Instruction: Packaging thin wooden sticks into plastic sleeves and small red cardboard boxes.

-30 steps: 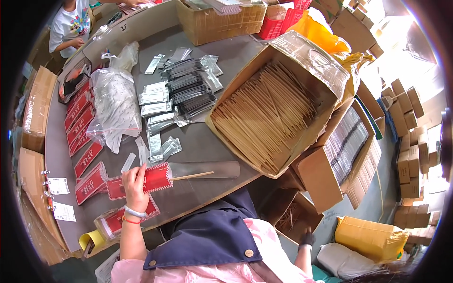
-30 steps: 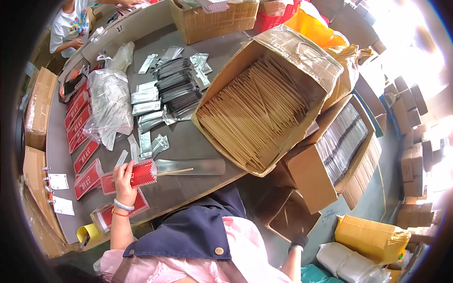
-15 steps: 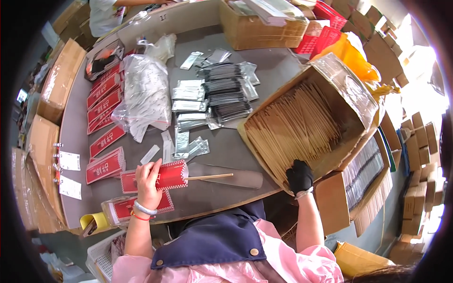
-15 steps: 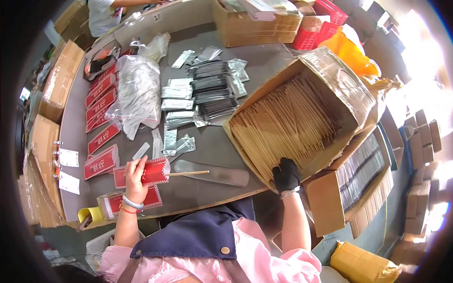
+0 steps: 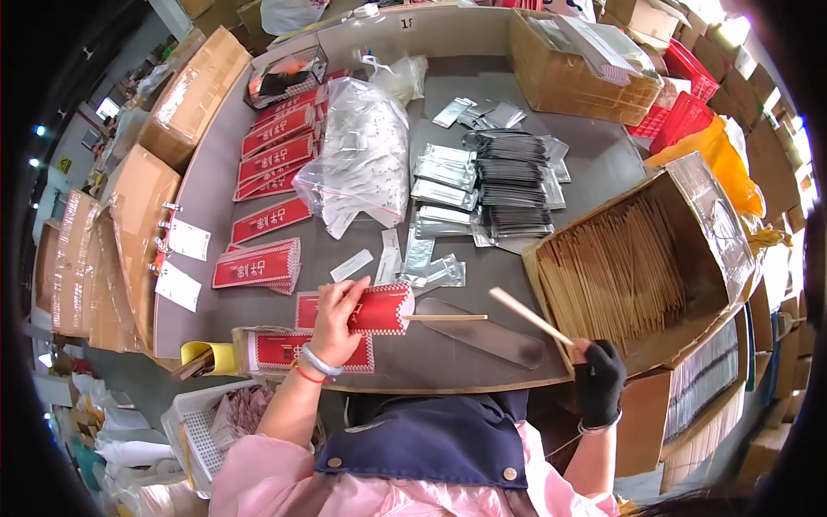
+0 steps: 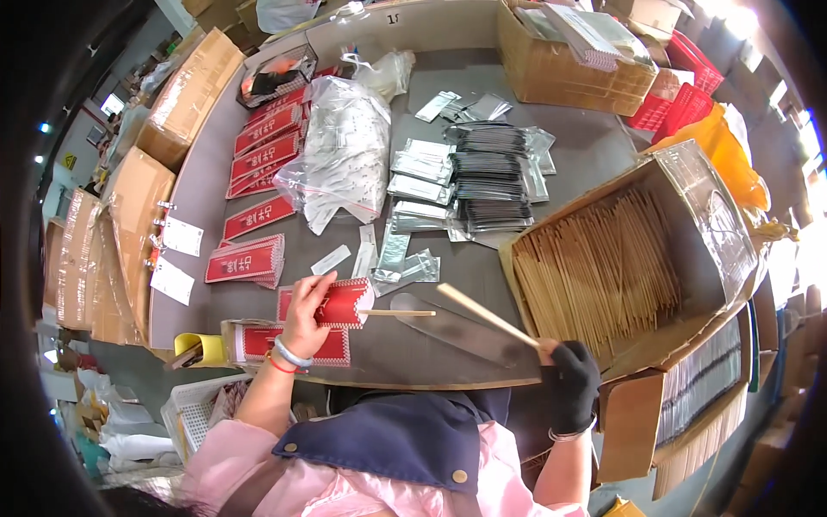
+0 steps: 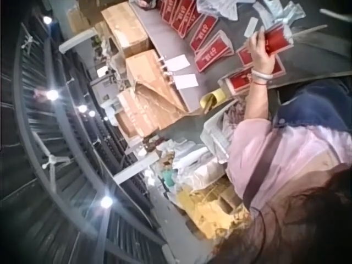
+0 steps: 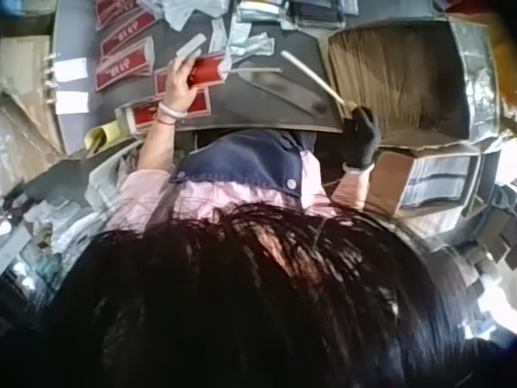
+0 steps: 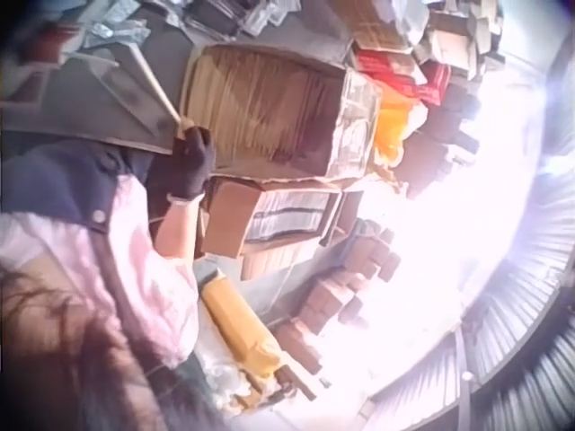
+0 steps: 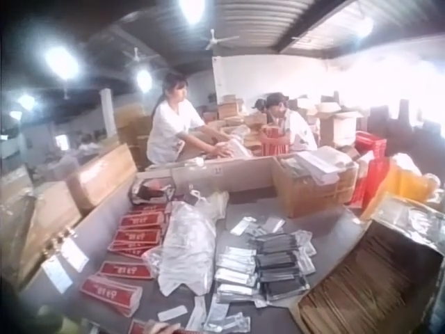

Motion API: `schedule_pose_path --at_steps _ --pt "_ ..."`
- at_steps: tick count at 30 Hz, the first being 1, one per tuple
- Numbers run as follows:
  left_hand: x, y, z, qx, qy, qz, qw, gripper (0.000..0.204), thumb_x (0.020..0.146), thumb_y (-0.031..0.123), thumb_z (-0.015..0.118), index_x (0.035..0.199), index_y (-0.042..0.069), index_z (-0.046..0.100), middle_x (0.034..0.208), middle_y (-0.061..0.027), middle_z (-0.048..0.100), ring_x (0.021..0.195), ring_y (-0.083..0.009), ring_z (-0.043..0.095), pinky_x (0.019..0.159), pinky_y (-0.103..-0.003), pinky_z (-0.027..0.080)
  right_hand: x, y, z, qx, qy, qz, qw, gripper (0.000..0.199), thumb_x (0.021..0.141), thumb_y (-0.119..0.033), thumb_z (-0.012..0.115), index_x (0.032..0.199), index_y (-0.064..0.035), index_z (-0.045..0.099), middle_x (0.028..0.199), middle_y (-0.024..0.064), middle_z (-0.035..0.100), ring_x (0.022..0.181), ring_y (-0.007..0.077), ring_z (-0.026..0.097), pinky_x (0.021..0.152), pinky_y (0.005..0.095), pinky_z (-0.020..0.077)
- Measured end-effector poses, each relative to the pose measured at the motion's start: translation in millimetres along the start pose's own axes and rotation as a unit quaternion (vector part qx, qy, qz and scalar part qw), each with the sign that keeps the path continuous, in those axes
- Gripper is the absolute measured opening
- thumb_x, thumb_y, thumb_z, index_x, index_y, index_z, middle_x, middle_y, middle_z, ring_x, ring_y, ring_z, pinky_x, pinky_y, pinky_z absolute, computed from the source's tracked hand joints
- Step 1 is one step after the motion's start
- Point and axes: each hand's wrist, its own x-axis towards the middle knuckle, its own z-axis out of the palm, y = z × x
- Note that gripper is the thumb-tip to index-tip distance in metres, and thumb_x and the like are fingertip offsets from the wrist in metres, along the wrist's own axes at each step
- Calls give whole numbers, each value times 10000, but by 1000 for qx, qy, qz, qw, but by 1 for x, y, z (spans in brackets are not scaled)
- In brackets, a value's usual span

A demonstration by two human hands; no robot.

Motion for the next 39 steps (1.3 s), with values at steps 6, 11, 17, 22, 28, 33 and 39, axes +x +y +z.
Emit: schedule_pose_path --at_steps 6,11,17,22,28,33,39 --pt "0 6 -5 -34 9 14 999 787 595 -107 580 1363 50 512 1140 -140 523 1016 -342 502 959 -411 405 21 -45 17 -22 -106 -151 983 218 718 -78 733 928 -136 729 763 50 617 710 274 589 641 393 453" --pt "1 8 -14 -40 2 32 999 805 591 -106 571 1375 62 501 1141 -134 516 1037 -358 494 1019 -466 354 30 -66 22 -31 -120 -197 973 260 698 -91 735 951 -147 718 806 37 619 730 265 582 640 380 442" --pt "-4 -2 -12 -34 43 9 998 691 660 -35 692 1330 17 533 1133 -136 551 1051 -321 544 1035 -421 379 45 -130 37 10 -134 -264 955 247 772 -64 668 1015 -102 691 958 78 629 803 278 611 636 410 497" --pt "6 6 -23 20 48 48 998 692 650 13 689 1327 88 566 1142 -93 543 1089 -323 518 1062 -546 319 57 -156 54 -28 -264 -314 912 190 804 -80 626 989 -83 666 1034 96 616 859 284 623 665 398 519" --pt "3 12 -9 48 47 76 995 763 585 -52 627 1328 112 569 1147 -81 527 1110 -316 499 1051 -566 311 68 -154 58 84 -202 -372 902 441 827 -277 672 1217 -95 579 1402 231 448 1280 475 431 1029 646 295" --pt "20 40 -4 -30 26 83 996 728 600 -46 642 1310 103 573 1149 -87 531 1105 -309 508 1033 -559 333 52 -153 106 95 -152 -312 933 920 831 -677 557 1448 -22 369 1496 301 286 1384 537 227 1113 635 169" --pt "8 8 -25 60 21 83 995 621 696 41 688 1304 85 568 1146 -113 540 1125 -330 522 1050 -569 314 46 -102 114 266 -129 -244 924 899 820 -525 710 1446 12 352 1475 319 309 1345 527 333 1098 508 315"
